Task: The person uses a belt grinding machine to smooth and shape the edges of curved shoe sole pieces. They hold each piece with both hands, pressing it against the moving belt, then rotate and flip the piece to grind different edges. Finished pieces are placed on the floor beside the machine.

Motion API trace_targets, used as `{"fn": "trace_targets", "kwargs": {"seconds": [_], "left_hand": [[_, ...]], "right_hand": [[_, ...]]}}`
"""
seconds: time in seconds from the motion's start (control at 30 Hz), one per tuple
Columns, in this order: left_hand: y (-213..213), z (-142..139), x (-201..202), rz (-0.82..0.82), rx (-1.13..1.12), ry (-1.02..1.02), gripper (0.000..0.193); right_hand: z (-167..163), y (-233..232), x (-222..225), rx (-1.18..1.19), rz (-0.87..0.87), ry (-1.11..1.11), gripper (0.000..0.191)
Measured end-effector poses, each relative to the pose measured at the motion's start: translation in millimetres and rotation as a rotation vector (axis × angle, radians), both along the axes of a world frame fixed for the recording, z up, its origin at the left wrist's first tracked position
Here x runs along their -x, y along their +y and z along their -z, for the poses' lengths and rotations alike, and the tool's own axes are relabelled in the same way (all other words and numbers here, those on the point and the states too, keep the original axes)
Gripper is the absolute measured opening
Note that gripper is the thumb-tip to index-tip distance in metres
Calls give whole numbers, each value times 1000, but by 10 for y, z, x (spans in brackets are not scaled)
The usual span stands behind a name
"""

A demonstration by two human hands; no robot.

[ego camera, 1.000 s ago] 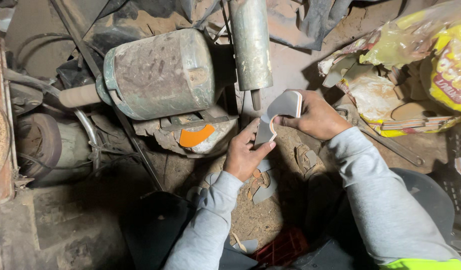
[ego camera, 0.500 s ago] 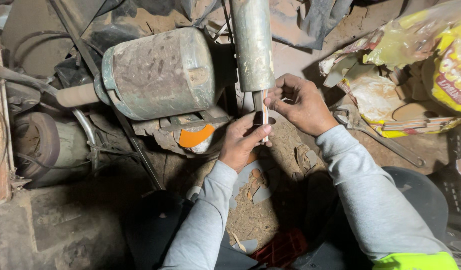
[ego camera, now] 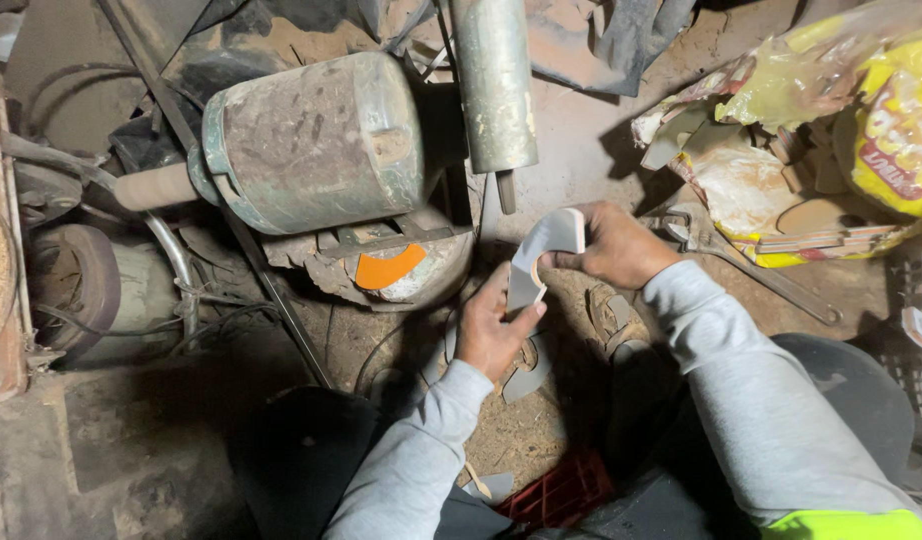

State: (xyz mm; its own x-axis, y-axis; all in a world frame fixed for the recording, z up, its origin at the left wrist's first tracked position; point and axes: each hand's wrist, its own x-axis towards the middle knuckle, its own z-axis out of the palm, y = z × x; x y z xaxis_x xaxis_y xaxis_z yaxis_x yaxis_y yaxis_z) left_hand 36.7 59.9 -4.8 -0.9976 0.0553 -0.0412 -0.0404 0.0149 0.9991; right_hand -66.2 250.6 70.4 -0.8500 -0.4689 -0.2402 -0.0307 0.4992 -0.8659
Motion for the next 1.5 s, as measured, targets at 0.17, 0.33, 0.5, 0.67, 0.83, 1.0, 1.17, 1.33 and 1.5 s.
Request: {"fn": "trace_targets", "kwargs": {"seconds": [0.17,0.33,0.5,0.67,0.83,1.0,1.17,1.33,1.5], "left_hand": [[-6,-189,201,51,-63,-27,67],[-137,-404,410,193,-439,-38,55],[-196,-395,535,175,-488,-108,49],[-197,-240,471,165,-471,-159,47],[-187,-42,242,134,-386,-237,51],[50,48,-82,50,-284,-192,59],[33,-122,-116,-62,254,39,61],[-20,-297,82,106,-265,-64,53],[-174,-289,297,169,-417,-147,38]], "right_hand": [[-208,9,-37,155,121,162,33],[-236,-216,57,371,215,213,23],[-153,-324,218,456,197,199,20],[30,-304,214,366,177,210,17],[257,-273,98,318,150,101,17],[271,-163,-31,114,-20,14,26],[32,18,-82,-19,11,19,28],[-46,-93,-66,274,111,131,28],[55,-294,87,373,158,192,29]]}}
